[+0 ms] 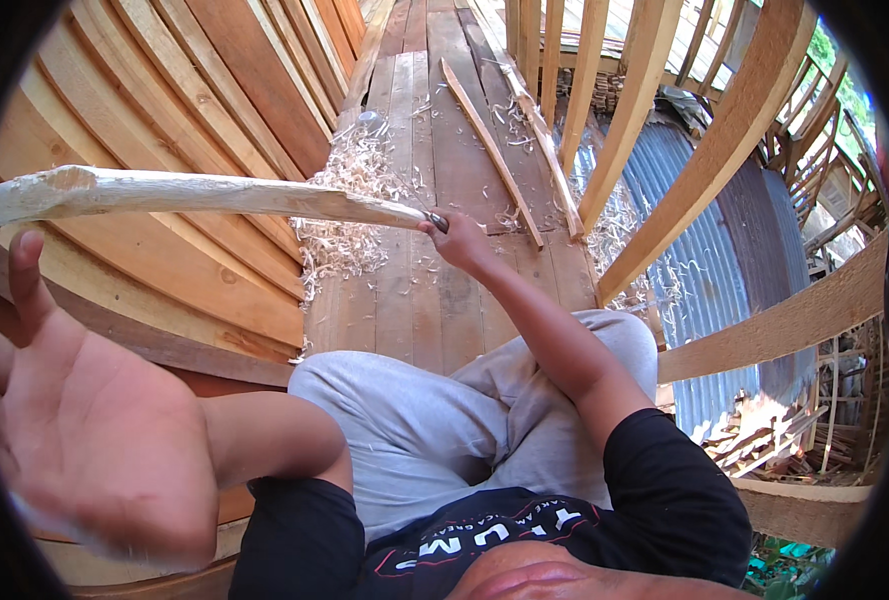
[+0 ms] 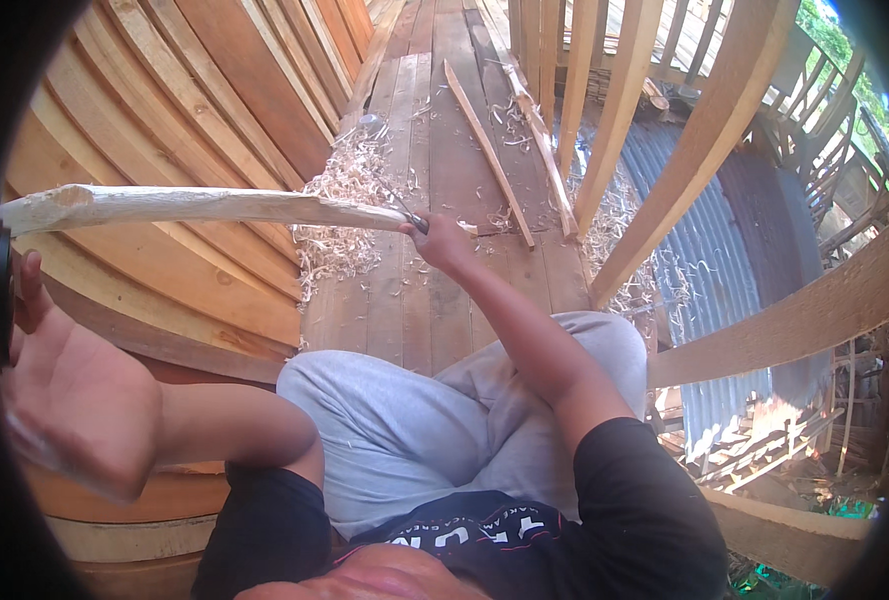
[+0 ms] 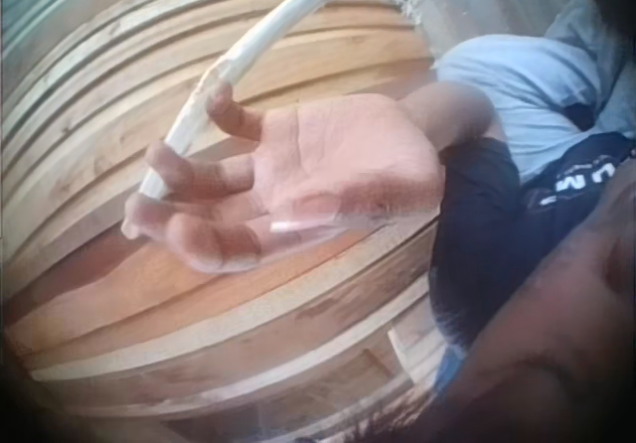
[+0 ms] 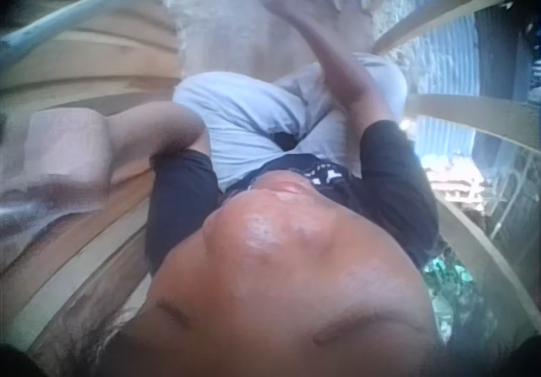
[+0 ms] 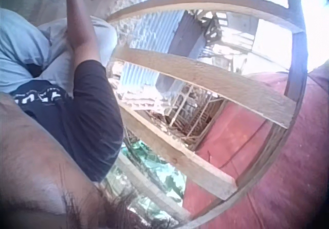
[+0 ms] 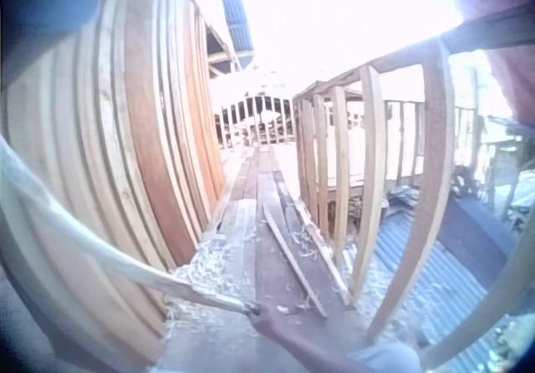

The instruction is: The person sits on a wooden floor and uses a knife to carve a long piece of wood, shaving off thin strips. The person rotates the wood and continues carving along its length.

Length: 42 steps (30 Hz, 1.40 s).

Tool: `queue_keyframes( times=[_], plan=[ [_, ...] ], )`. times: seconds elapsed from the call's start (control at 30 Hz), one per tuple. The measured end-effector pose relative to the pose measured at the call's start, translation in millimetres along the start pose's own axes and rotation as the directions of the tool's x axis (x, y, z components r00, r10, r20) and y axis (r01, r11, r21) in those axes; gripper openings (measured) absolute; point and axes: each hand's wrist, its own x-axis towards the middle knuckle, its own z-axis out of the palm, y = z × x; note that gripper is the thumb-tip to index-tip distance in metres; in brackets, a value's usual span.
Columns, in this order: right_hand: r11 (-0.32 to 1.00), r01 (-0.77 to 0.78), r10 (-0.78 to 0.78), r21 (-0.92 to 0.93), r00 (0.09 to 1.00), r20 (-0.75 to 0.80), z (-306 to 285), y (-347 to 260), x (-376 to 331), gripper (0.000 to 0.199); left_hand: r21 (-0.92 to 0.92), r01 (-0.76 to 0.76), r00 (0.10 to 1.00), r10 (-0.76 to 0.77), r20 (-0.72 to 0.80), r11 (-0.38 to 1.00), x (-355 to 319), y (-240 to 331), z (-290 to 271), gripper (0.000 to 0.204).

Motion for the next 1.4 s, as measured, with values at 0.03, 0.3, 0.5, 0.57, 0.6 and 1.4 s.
queue_keyframes(
  times=[0.03,0.3,0.5,0.57,0.6,1.4],
  plan=[
    [1.0,-0.011,0.011,-0.009,1.0,0.014,-1,2,0,0.038,0.038,-0.01,0.999,0.012,-0.051,0.999,-12,-11,-1,0.045],
    [0.997,-0.051,0.054,-0.057,0.997,0.051,0,-10,-6,0.035,-0.107,0.537,0.69,-0.509,-0.516,0.837,-153,-104,20,0.048],
    [0.995,-0.006,0.01,-0.096,0.999,0.034,-4,-11,-1,0.038,-0.453,0.724,0.521,-0.843,-0.136,0.521,-191,-134,47,0.03],
    [0.996,-0.021,0.023,-0.083,0.999,0.026,-6,-14,-5,0.04,-0.501,0.729,0.48,-0.87,-0.109,0.465,-197,-139,52,0.024],
    [0.996,-0.024,0.029,-0.09,0.998,0.053,-8,-12,-4,0.041,-0.568,0.716,0.444,-0.893,-0.077,0.405,-198,-139,57,0.021],
    [0.905,-0.283,0.289,-0.316,0.957,-0.029,-44,116,-8,0.028,-0.502,0.729,0.515,-0.856,-0.045,0.465,-149,-99,25,0.022]
  ],
)
